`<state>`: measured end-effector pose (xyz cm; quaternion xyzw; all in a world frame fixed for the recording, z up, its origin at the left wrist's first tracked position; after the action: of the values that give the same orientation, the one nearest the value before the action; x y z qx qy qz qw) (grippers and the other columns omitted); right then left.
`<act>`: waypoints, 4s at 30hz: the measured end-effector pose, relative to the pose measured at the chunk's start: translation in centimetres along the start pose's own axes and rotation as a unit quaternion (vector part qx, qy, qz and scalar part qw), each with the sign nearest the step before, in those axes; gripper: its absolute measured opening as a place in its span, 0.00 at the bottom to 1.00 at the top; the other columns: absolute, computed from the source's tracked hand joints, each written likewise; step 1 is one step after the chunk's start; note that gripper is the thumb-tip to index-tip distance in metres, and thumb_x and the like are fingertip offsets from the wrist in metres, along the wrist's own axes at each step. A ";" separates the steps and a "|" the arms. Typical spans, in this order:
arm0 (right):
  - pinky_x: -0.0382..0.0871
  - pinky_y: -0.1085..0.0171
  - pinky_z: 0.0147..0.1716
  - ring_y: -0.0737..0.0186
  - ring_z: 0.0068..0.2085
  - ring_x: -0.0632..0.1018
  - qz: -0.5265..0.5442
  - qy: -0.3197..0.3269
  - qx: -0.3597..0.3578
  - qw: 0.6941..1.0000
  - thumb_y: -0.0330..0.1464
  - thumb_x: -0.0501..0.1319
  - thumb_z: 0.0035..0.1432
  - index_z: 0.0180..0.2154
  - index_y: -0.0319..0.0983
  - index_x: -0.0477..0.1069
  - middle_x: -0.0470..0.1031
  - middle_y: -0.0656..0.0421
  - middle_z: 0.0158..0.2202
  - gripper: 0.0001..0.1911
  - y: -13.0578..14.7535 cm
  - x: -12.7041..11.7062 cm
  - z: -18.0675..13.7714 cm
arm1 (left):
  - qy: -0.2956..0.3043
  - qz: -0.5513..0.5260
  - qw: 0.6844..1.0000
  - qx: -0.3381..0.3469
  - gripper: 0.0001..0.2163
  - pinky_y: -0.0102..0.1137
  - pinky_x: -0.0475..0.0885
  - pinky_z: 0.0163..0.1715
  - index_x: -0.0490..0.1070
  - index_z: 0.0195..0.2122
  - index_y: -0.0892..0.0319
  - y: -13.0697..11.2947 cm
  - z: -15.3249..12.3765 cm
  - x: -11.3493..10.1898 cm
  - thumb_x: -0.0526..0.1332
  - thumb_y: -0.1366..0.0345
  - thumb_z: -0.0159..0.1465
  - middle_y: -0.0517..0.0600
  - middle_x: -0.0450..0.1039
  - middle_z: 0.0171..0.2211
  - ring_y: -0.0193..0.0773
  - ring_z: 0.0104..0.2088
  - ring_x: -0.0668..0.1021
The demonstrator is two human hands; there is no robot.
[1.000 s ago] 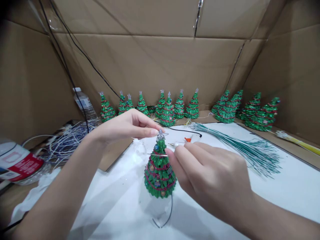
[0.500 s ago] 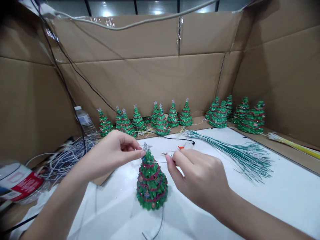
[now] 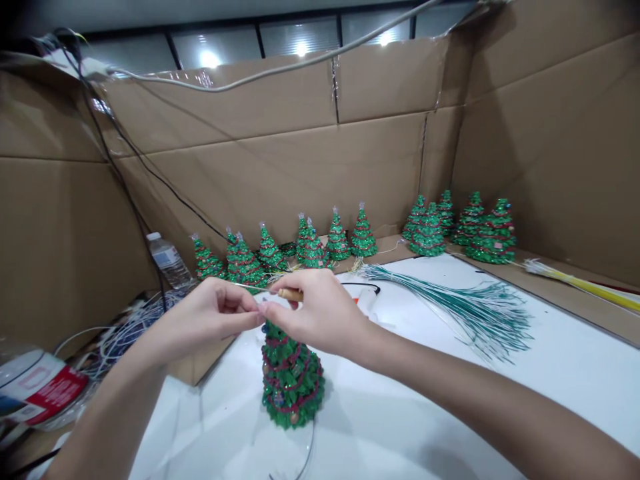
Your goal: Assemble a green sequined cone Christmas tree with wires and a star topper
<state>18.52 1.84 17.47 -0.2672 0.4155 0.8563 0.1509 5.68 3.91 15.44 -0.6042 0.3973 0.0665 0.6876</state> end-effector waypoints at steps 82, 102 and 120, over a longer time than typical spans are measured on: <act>0.42 0.68 0.18 0.73 0.21 0.53 0.080 0.073 0.040 0.993 0.41 0.59 0.58 0.21 0.36 0.66 0.50 0.66 0.18 0.19 -1.5 2.3 0.8 | -0.175 0.303 0.933 -0.079 0.08 0.29 0.63 0.27 0.78 0.27 0.61 2.7 1.4 -6.1 0.60 0.64 0.52 0.51 0.78 0.27 0.42 0.29 0.76; 0.42 0.67 0.18 0.73 0.21 0.51 0.112 0.093 0.030 0.989 0.42 0.59 0.58 0.18 0.37 0.59 0.46 0.67 0.19 0.22 -1.2 2.2 1.0 | 0.032 0.113 0.992 -0.037 0.10 0.25 0.62 0.22 0.78 0.29 0.59 0.9 -0.6 -1.9 0.62 0.58 0.57 0.47 0.73 0.23 0.33 0.25 0.71; 0.48 0.67 0.17 0.72 0.19 0.60 -0.062 0.055 -0.012 0.997 0.30 0.60 0.54 0.25 0.39 0.67 0.64 0.64 0.18 0.06 1.2 -3.8 0.0 | -0.070 0.069 0.995 0.016 0.13 0.24 0.66 0.24 0.76 0.42 0.54 -0.3 -0.9 -2.7 0.63 0.54 0.59 0.47 0.76 0.28 0.32 0.27 0.72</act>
<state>21.04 0.96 20.42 -0.3407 0.3954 0.8343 0.1774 3.64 4.05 17.43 -0.5582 0.3901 0.1495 0.7168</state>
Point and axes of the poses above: each hand's wrist, its own z-axis towards the middle knuckle, its own x-axis out of the palm, y = z × x, the point moved 8 cm from there along z, towards the middle knuckle
